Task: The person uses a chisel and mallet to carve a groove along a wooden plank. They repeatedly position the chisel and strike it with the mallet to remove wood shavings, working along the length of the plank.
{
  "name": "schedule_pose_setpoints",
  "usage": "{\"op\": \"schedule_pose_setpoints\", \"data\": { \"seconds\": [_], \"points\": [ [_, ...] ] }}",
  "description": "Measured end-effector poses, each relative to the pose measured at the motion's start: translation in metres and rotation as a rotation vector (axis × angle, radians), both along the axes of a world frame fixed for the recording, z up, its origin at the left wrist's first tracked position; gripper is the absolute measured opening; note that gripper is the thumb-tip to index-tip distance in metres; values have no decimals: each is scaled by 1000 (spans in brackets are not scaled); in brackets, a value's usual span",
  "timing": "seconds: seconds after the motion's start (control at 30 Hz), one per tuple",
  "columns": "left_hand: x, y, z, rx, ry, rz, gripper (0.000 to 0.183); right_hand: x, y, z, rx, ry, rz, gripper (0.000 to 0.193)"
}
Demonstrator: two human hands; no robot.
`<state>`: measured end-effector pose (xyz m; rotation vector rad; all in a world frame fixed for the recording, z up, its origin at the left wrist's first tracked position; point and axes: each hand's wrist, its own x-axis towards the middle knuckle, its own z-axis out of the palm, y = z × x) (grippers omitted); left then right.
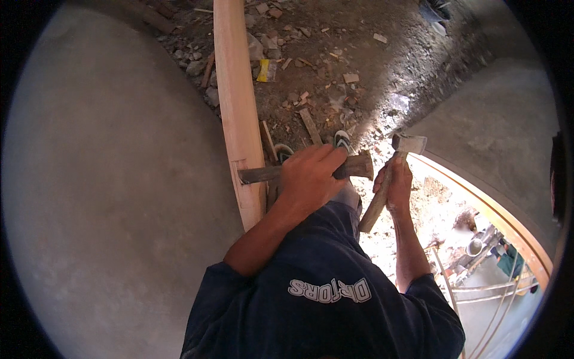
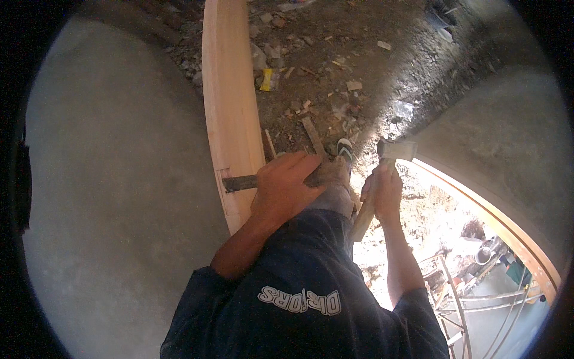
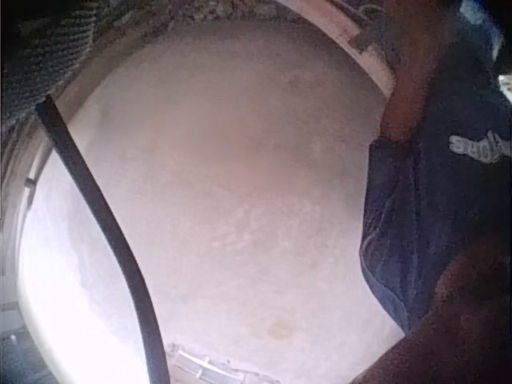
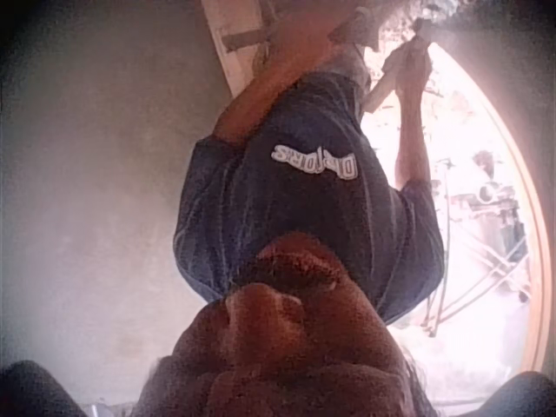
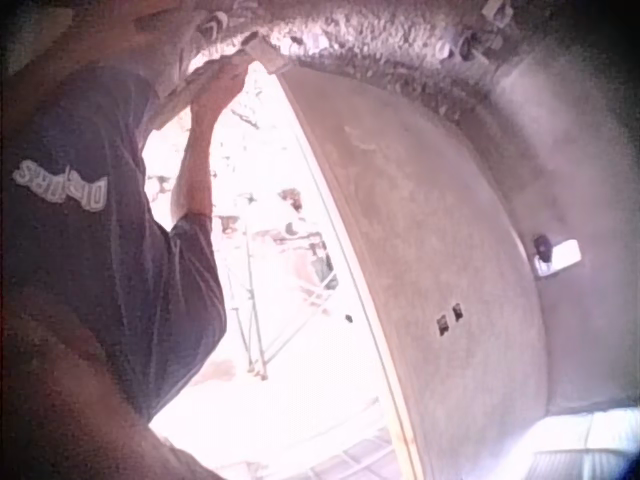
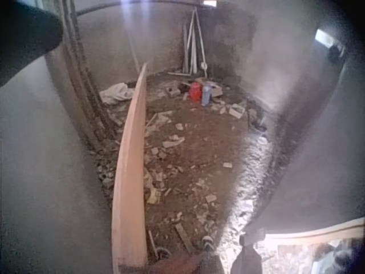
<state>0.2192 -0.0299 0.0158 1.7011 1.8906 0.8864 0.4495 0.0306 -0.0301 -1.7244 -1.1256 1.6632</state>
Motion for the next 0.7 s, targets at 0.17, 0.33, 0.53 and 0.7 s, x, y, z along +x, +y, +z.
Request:
{"op": "schedule_pose_setpoints", "data": {
  "seconds": [0.17, 0.33, 0.53, 0.7],
  "points": [
    [-5, -5, 12, 108, -86, -36, 45, 3, 2, -3, 64, 29, -21, 40],
    [12, -18, -7, 28, 49, -211, 48, -5, 0, -9, 37, 69, -46, 41],
    [22, -22, -18, -31, 33, -242, 47, 2, -6, -25, 54, 58, -25, 41],
    [21, -12, -14, -66, 34, -169, 46, -1, -5, -21, 101, 11, -9, 40]
  ]
}}
